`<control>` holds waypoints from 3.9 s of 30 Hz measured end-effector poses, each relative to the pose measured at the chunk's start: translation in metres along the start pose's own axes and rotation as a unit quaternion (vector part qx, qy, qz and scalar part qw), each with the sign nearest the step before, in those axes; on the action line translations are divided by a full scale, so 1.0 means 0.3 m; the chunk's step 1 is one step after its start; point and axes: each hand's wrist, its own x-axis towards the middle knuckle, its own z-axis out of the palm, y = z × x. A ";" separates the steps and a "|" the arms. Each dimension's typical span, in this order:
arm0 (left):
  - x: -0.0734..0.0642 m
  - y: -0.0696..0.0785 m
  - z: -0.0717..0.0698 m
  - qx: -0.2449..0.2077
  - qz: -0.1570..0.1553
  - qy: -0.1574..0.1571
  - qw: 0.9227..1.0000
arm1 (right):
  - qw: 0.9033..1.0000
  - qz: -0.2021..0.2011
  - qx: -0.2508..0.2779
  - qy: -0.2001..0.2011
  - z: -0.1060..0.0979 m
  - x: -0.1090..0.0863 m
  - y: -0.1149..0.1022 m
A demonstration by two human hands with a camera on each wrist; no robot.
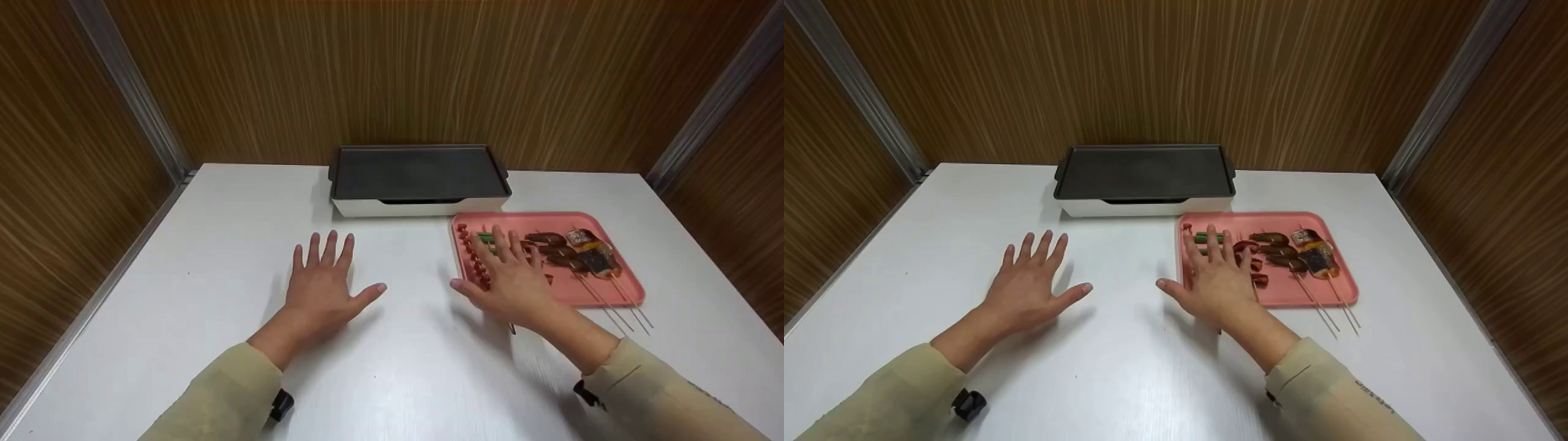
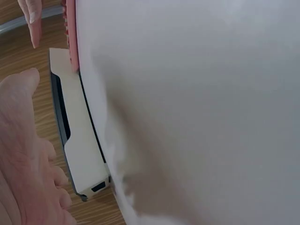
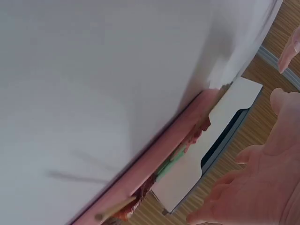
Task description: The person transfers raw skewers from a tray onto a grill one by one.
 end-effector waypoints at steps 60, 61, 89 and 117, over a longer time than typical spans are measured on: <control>0.095 0.508 0.148 0.003 0.115 -0.069 0.991 | 0.989 0.073 0.066 -0.114 -0.143 -0.238 0.832; 0.093 0.511 0.147 0.003 0.117 -0.072 0.991 | 0.988 0.076 0.064 -0.120 -0.146 -0.239 0.832; 0.094 0.546 0.095 -0.033 0.110 -0.085 0.990 | 0.992 0.053 0.056 -0.100 -0.143 -0.252 0.824; 0.113 0.598 0.095 0.016 0.109 -0.059 0.992 | 0.996 -0.033 0.024 -0.082 -0.159 -0.261 0.871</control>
